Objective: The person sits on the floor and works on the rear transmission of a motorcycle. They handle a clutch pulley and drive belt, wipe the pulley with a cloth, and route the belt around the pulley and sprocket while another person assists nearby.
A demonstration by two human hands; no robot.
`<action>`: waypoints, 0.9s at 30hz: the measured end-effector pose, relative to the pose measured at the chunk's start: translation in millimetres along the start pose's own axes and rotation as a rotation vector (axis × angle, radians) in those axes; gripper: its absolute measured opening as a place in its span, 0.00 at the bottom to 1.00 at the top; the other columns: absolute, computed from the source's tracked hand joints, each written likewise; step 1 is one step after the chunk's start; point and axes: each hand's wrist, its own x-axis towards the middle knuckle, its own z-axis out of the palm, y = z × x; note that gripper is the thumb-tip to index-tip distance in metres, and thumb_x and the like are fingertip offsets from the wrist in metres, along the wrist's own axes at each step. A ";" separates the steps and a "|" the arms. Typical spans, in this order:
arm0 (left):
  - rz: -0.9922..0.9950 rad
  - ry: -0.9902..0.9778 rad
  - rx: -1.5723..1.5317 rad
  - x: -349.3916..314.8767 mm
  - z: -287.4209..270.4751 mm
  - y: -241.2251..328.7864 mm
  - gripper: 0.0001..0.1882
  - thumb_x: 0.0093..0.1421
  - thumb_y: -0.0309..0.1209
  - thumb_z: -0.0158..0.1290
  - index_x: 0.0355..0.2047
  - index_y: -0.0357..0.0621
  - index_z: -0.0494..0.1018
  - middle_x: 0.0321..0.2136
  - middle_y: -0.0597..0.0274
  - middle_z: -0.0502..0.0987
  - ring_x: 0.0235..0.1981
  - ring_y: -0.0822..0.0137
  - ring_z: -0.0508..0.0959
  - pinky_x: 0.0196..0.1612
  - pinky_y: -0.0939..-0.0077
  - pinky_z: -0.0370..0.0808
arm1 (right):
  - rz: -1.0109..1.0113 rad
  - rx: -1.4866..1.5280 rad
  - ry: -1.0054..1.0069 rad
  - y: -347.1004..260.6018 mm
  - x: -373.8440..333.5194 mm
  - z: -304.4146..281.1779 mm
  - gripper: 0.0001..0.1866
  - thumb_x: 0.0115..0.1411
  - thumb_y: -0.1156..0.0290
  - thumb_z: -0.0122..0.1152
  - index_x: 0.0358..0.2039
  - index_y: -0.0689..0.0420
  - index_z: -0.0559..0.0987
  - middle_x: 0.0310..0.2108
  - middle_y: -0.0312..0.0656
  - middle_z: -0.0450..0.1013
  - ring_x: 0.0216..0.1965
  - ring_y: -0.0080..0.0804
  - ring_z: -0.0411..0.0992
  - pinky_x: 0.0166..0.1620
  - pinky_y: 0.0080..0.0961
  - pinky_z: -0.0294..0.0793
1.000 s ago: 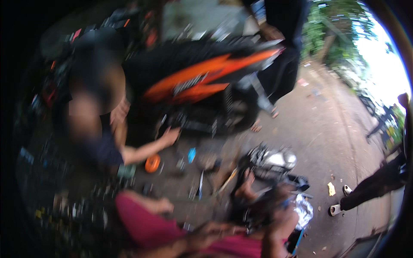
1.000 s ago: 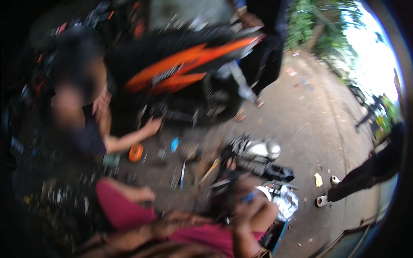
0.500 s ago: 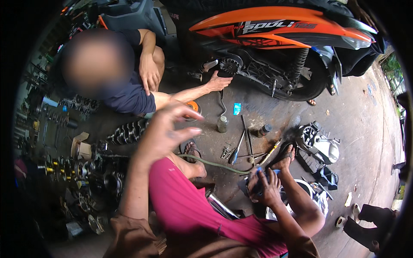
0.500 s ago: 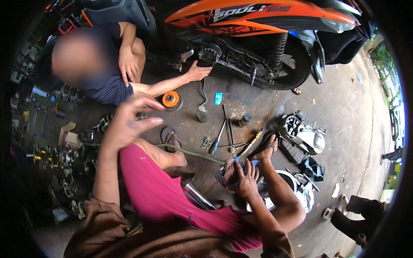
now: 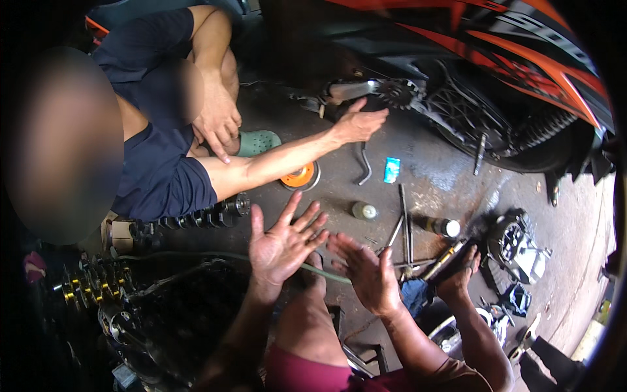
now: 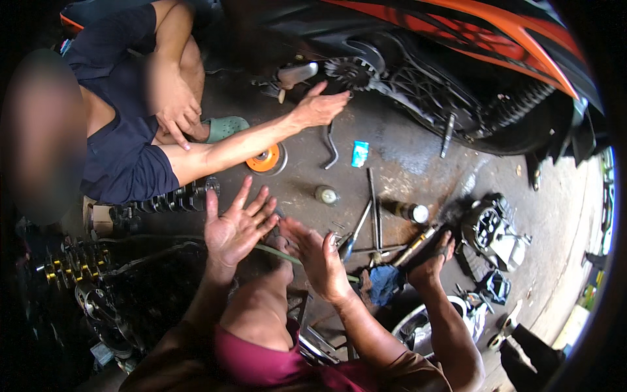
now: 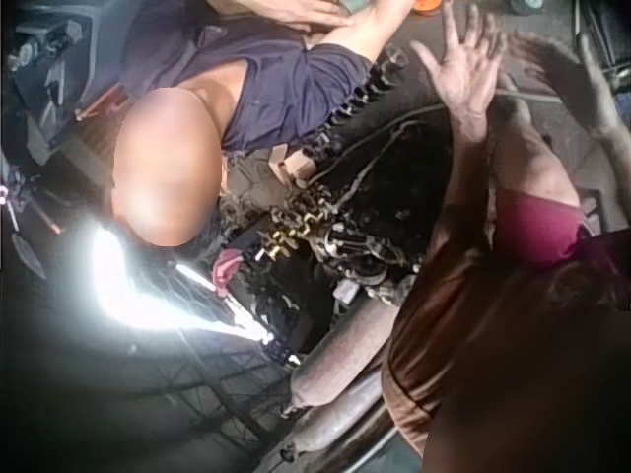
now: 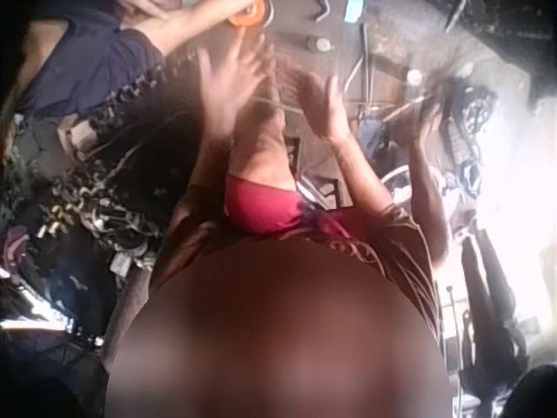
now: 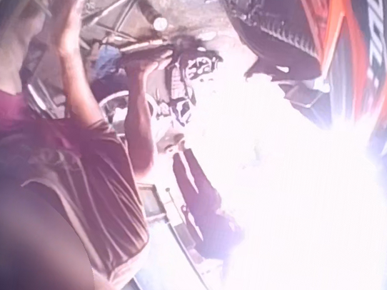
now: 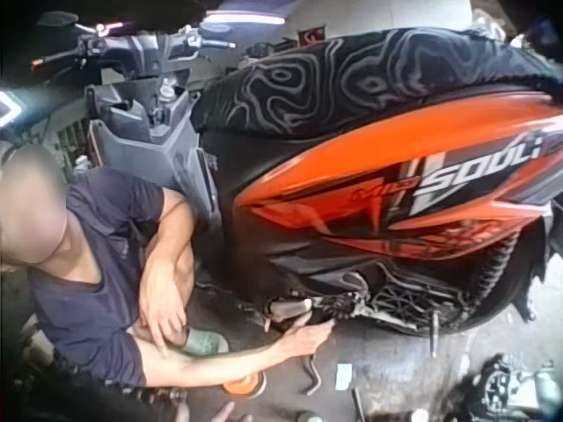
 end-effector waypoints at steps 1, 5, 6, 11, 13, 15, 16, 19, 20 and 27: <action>0.047 -0.015 -0.020 10.4 12.0 -5.7 0.46 0.64 0.71 0.33 0.71 0.52 0.55 0.66 0.43 0.62 0.67 0.43 0.59 0.69 0.40 0.52 | -0.091 -0.003 -0.017 -7.7 14.5 17.5 0.49 0.66 0.29 0.30 0.69 0.61 0.61 0.71 0.50 0.55 0.73 0.42 0.50 0.71 0.45 0.48; 0.618 0.047 1.172 44.9 72.3 -61.9 0.47 0.68 0.64 0.35 0.72 0.37 0.45 0.71 0.43 0.51 0.72 0.53 0.52 0.71 0.52 0.47 | -0.708 -1.037 -0.081 -28.8 61.9 84.8 0.45 0.65 0.39 0.48 0.71 0.59 0.57 0.73 0.58 0.48 0.75 0.58 0.40 0.73 0.51 0.38; 0.614 -0.016 1.201 43.2 87.1 -69.2 0.48 0.67 0.64 0.36 0.72 0.36 0.43 0.71 0.43 0.49 0.73 0.51 0.50 0.72 0.51 0.46 | -0.806 -1.033 -0.163 -49.4 69.9 82.6 0.45 0.64 0.40 0.51 0.71 0.60 0.56 0.73 0.58 0.47 0.75 0.58 0.40 0.73 0.51 0.38; 0.440 -0.201 1.229 35.7 117.0 -96.4 0.51 0.65 0.62 0.41 0.72 0.34 0.41 0.72 0.41 0.46 0.73 0.49 0.47 0.71 0.51 0.45 | -0.683 -0.559 0.076 -116.3 55.2 113.3 0.38 0.73 0.50 0.37 0.72 0.65 0.50 0.73 0.59 0.44 0.75 0.50 0.42 0.73 0.37 0.42; 0.365 -0.252 1.211 26.7 121.9 -111.5 0.50 0.65 0.60 0.43 0.72 0.34 0.42 0.71 0.41 0.47 0.73 0.49 0.48 0.71 0.51 0.46 | -0.748 -0.405 -0.080 -112.7 31.3 140.4 0.41 0.71 0.46 0.38 0.72 0.63 0.50 0.74 0.57 0.43 0.75 0.50 0.38 0.73 0.40 0.38; 0.267 -0.373 1.234 16.8 127.5 -121.3 0.49 0.65 0.59 0.45 0.72 0.34 0.43 0.71 0.40 0.48 0.72 0.49 0.49 0.71 0.52 0.47 | -0.821 -0.493 -0.218 -118.3 29.8 139.5 0.40 0.69 0.47 0.42 0.72 0.63 0.51 0.73 0.57 0.44 0.75 0.51 0.39 0.73 0.42 0.39; 0.226 -0.447 1.271 13.7 130.6 -122.3 0.49 0.64 0.58 0.46 0.72 0.34 0.43 0.71 0.40 0.49 0.72 0.49 0.50 0.71 0.53 0.48 | -0.821 -0.506 -0.116 -119.8 31.3 134.2 0.40 0.68 0.48 0.44 0.71 0.62 0.52 0.73 0.58 0.45 0.75 0.51 0.40 0.73 0.42 0.39; 0.102 -0.522 1.407 14.2 137.0 -104.1 0.48 0.64 0.55 0.48 0.72 0.33 0.44 0.70 0.39 0.50 0.71 0.50 0.52 0.71 0.54 0.50 | -0.770 -0.513 0.088 -125.6 36.6 118.7 0.40 0.66 0.50 0.49 0.71 0.62 0.54 0.72 0.58 0.47 0.75 0.52 0.41 0.73 0.44 0.40; 0.108 -0.475 1.425 17.0 136.9 -97.8 0.48 0.64 0.54 0.49 0.72 0.33 0.45 0.70 0.39 0.51 0.71 0.50 0.53 0.71 0.54 0.50 | -0.768 -0.487 0.082 -124.7 34.4 119.4 0.40 0.65 0.51 0.51 0.70 0.62 0.55 0.72 0.58 0.47 0.75 0.53 0.41 0.73 0.45 0.41; 0.335 -0.288 1.273 19.1 109.9 -95.6 0.47 0.63 0.48 0.55 0.71 0.33 0.47 0.68 0.37 0.55 0.70 0.51 0.58 0.70 0.57 0.55 | -0.994 -0.756 -0.012 -117.6 44.6 108.1 0.42 0.59 0.56 0.64 0.68 0.60 0.60 0.70 0.60 0.52 0.74 0.56 0.45 0.72 0.50 0.43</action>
